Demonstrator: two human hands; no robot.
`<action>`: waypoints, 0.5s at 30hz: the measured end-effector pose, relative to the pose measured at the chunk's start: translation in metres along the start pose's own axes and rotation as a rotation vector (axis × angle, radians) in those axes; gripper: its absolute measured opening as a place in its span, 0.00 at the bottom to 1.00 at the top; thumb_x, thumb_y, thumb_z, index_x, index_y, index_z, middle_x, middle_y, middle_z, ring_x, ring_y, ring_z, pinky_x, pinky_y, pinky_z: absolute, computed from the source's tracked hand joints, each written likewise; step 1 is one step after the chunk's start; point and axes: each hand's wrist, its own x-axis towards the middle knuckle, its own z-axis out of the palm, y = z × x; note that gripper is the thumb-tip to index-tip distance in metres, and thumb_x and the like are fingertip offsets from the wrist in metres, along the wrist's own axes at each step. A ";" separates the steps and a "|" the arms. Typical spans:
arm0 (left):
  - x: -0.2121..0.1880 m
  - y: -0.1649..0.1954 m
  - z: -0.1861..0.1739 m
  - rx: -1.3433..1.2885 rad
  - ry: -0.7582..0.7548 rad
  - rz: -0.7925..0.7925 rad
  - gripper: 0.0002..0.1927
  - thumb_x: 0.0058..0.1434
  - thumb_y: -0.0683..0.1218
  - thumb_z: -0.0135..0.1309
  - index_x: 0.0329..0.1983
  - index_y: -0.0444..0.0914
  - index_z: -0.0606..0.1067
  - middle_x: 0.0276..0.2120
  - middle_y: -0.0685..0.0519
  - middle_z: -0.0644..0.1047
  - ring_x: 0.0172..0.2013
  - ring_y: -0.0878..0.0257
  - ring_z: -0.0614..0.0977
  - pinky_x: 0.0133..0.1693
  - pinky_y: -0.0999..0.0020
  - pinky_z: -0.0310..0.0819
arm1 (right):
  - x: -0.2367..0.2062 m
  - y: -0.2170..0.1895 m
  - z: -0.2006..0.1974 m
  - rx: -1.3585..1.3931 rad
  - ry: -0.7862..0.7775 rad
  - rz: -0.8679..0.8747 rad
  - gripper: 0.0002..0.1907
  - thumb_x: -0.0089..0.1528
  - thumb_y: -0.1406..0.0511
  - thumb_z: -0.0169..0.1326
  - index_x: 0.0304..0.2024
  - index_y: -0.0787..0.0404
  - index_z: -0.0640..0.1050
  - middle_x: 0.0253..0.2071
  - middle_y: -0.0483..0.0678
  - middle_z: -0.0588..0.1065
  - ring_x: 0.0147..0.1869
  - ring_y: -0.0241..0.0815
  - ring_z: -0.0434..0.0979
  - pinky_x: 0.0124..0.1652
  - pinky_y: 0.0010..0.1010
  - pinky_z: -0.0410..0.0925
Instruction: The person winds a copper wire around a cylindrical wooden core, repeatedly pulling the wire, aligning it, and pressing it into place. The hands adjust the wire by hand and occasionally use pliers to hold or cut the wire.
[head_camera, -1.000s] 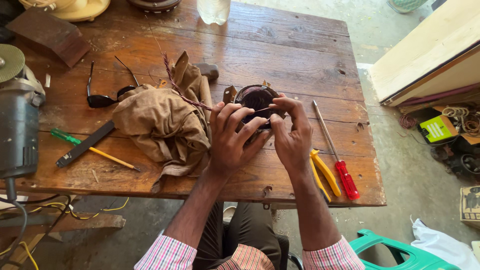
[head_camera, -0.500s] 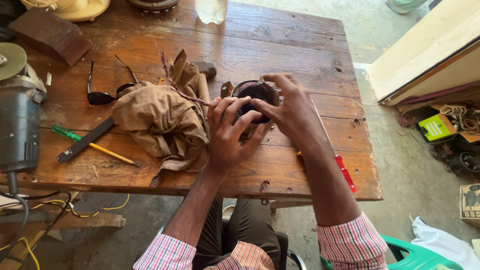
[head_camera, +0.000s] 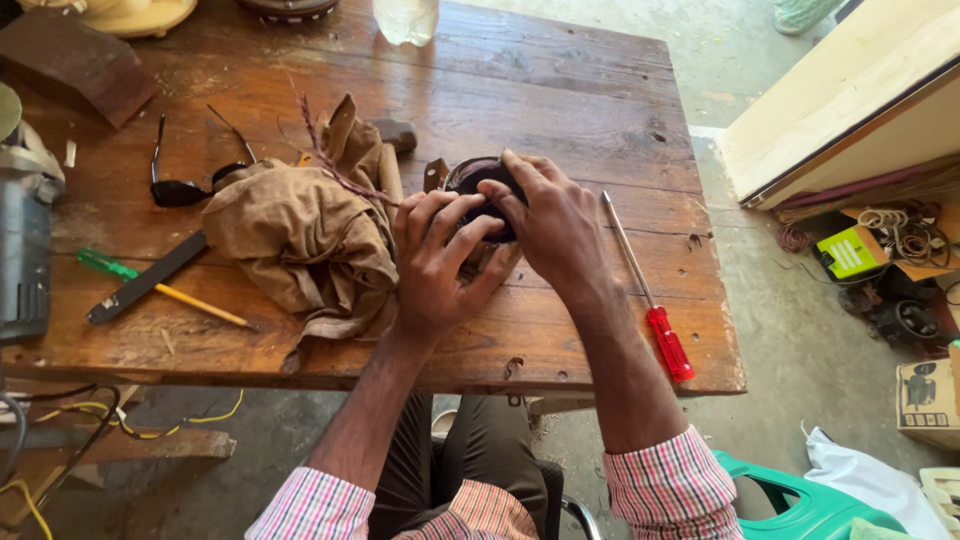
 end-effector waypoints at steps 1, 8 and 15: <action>0.000 0.000 0.000 -0.007 0.001 -0.005 0.14 0.64 0.52 0.64 0.46 0.38 0.80 0.52 0.47 0.78 0.59 0.50 0.73 0.65 0.48 0.60 | 0.000 0.001 0.000 -0.026 0.001 -0.028 0.26 0.66 0.52 0.57 0.58 0.65 0.78 0.57 0.58 0.77 0.48 0.54 0.84 0.44 0.41 0.77; 0.002 0.007 -0.007 -0.087 -0.017 -0.069 0.14 0.62 0.51 0.61 0.46 0.38 0.79 0.49 0.49 0.78 0.59 0.50 0.71 0.65 0.50 0.60 | -0.001 0.007 0.003 -0.008 0.023 -0.062 0.24 0.67 0.52 0.54 0.57 0.62 0.80 0.57 0.54 0.79 0.50 0.52 0.84 0.47 0.42 0.75; 0.013 0.010 -0.007 -0.176 -0.103 -0.333 0.15 0.69 0.51 0.55 0.52 0.37 0.76 0.45 0.51 0.77 0.56 0.54 0.70 0.63 0.56 0.61 | -0.002 0.008 0.008 0.063 0.128 0.021 0.22 0.67 0.52 0.56 0.56 0.59 0.81 0.53 0.52 0.80 0.50 0.49 0.84 0.50 0.39 0.75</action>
